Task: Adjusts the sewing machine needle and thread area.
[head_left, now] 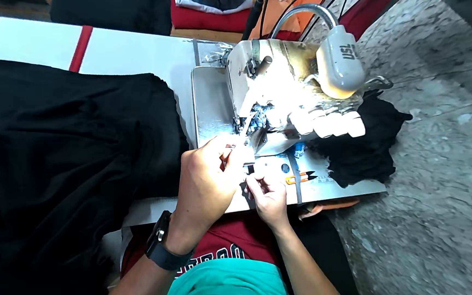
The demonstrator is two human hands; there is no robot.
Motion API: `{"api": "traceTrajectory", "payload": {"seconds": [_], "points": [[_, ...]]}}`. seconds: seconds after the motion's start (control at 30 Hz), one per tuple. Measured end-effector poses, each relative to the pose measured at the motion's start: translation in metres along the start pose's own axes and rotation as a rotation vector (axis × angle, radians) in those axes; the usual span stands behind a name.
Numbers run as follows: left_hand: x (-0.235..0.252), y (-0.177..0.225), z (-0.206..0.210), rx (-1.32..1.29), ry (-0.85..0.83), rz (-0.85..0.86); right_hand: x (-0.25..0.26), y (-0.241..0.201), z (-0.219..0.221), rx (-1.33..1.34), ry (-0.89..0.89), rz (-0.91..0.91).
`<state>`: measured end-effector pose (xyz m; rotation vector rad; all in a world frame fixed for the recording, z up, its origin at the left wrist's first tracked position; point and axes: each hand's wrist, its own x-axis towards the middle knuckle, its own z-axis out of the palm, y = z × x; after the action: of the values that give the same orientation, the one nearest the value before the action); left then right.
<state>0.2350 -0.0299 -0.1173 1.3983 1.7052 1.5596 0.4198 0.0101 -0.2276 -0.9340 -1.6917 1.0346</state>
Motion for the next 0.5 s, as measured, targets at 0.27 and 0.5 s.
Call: {"api": "traceTrajectory", "payload": {"seconds": [0.27,0.5], "points": [[0.0024,0.0004,-0.0034,-0.105,-0.029,-0.039,-0.0005,0.0001,0.0000,-0.004,0.000,0.004],[0.0040,-0.0012,-0.0044,-0.123,-0.036,-0.044,0.0002,-0.0001,0.0004,0.013,-0.004,-0.001]]}}
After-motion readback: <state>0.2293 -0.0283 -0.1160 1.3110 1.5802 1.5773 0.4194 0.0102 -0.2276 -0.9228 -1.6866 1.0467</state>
